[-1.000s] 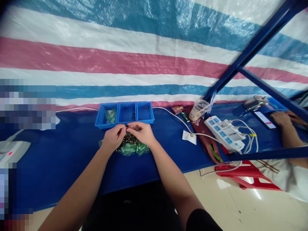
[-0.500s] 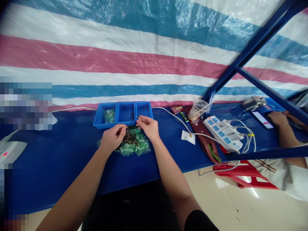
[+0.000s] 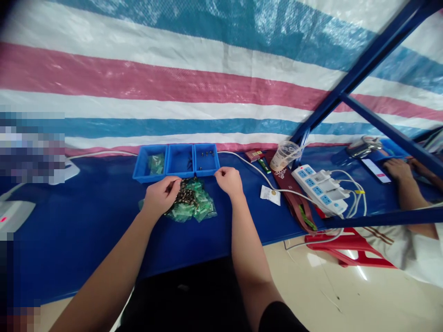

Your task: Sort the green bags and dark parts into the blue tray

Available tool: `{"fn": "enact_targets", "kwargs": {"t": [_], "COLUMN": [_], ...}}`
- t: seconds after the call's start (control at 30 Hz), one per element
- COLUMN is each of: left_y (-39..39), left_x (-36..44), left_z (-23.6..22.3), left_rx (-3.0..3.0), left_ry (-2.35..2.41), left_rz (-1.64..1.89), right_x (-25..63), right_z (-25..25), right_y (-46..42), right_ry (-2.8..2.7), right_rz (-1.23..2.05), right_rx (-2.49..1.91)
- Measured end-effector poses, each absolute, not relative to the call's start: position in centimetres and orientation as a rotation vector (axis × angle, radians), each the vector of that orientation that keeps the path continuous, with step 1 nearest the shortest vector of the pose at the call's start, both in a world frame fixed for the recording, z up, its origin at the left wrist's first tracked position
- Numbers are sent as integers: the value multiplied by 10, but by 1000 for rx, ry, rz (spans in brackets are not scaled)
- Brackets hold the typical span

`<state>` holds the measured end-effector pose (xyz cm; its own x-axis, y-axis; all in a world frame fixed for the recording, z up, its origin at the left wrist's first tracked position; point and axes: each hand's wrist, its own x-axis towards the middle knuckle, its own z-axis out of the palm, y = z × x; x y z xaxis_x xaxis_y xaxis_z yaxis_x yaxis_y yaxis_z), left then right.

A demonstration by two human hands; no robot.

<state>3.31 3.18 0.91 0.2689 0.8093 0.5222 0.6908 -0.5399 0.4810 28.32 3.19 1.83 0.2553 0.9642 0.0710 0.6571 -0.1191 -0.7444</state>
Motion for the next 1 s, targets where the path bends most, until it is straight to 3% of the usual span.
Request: {"fn": "enact_targets", "kwargs": {"t": [0.23,0.73,1.0], "left_y": [32,33,32], "left_x": [32,33,32], "left_z": [8,8,9], "left_rx": [2355,2351,2285], "left_ry": [1421,1406,1299], "left_rz": [1115,1118,1102], "right_x": [276,267,256], "right_z": [23,17,30], "right_y": [27,29,22], "right_ry": [-1830,-1881,-1800], "right_rz": [558,541,711], "right_rx": [-2057,-2054,-1442]}}
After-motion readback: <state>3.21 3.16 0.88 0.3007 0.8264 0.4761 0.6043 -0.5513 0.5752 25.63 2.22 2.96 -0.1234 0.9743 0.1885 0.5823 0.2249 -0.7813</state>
